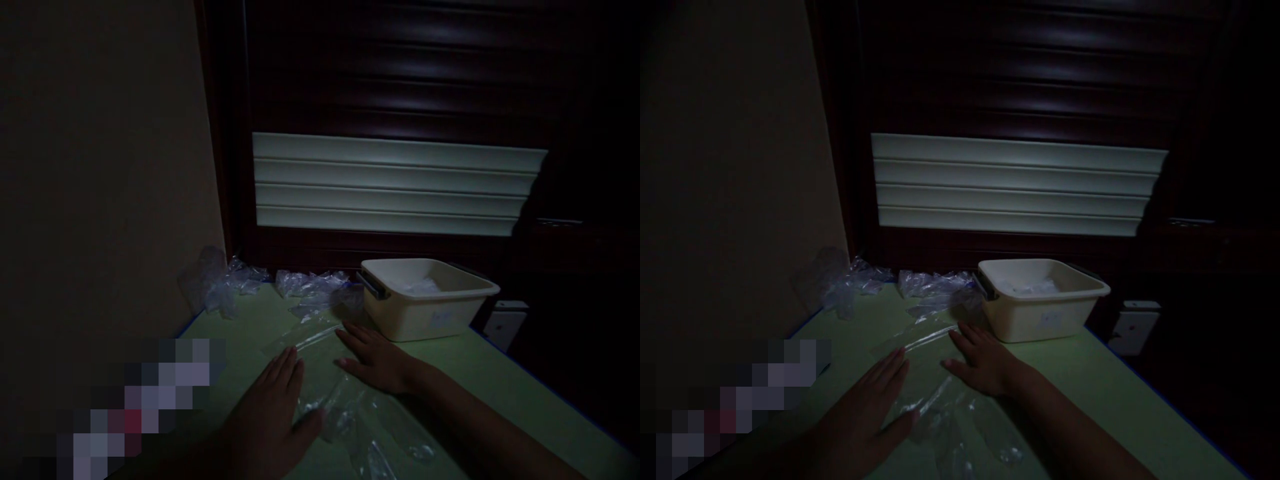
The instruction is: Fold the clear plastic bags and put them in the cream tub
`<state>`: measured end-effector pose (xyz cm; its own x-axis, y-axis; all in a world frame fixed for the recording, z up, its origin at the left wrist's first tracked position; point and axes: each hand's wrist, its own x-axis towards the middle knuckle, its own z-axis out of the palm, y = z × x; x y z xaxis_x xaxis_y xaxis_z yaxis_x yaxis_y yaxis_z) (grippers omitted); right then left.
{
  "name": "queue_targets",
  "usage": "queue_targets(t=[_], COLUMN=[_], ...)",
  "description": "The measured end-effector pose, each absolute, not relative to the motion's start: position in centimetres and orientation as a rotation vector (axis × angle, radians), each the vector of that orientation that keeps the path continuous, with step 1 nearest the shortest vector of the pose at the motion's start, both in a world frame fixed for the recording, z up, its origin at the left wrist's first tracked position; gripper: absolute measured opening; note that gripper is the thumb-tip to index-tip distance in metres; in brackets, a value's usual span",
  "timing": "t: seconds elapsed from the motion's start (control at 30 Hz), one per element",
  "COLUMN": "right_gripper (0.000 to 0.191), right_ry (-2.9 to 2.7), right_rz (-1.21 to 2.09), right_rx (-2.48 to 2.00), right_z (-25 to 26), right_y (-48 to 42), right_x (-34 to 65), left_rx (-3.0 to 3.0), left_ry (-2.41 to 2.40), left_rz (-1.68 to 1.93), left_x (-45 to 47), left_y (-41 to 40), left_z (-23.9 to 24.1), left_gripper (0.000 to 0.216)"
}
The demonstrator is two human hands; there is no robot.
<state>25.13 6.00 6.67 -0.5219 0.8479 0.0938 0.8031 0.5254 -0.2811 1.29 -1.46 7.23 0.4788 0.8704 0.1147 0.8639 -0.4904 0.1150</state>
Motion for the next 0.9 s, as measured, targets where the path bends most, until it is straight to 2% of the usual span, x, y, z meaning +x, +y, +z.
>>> queue_targets(t=[0.2, 0.27, 0.37, 0.43, 0.53, 0.67, 0.77, 0.9], right_gripper=[0.075, 0.065, 0.032, 0.034, 0.032, 0.018, 0.021, 0.028], right_ry=[-2.537, -2.487, -2.378, -2.349, -2.417, -2.462, -2.467, -2.476], right_rz=[0.207, 0.145, 0.252, 0.381, 0.435, 0.242, 0.191, 0.229], right_rx=[-1.304, -1.224, -1.114, -1.100, -1.002, -0.850, -0.775, -0.724], right_z=[7.4, 8.1, 9.5, 10.2, 10.0, 8.0, 6.9, 6.7], right_y=[5.8, 5.7, 4.7, 3.7, 2.4, 2.1, 2.4, 2.3], right_x=[24.8, 24.3, 23.0, 22.1, 21.6, 22.3, 23.0, 23.3], left_rx=[2.782, 2.790, 2.731, 2.676, 2.623, 2.606, 2.595, 2.597], left_ry=[1.368, 1.277, 1.206, 1.179, 1.197, 1.286, 1.303, 1.341], left_rz=[0.514, 0.569, 0.640, 0.663, 0.691, 0.810, 0.817, 0.829], left_x=[1.2, 1.3, 1.5, 1.5, 1.6, 2.1, 2.3, 2.1], left_y=[-1.9, -1.9, -1.6, -1.5, -1.7, -2.6, -3.1, -3.0], left_z=[7.9, 8.3, 8.6, 8.7, 8.9, 8.8, 8.3, 7.3], left_gripper=[0.036, 0.033, 0.026, 0.022, 0.026, 0.042, 0.050, 0.042])
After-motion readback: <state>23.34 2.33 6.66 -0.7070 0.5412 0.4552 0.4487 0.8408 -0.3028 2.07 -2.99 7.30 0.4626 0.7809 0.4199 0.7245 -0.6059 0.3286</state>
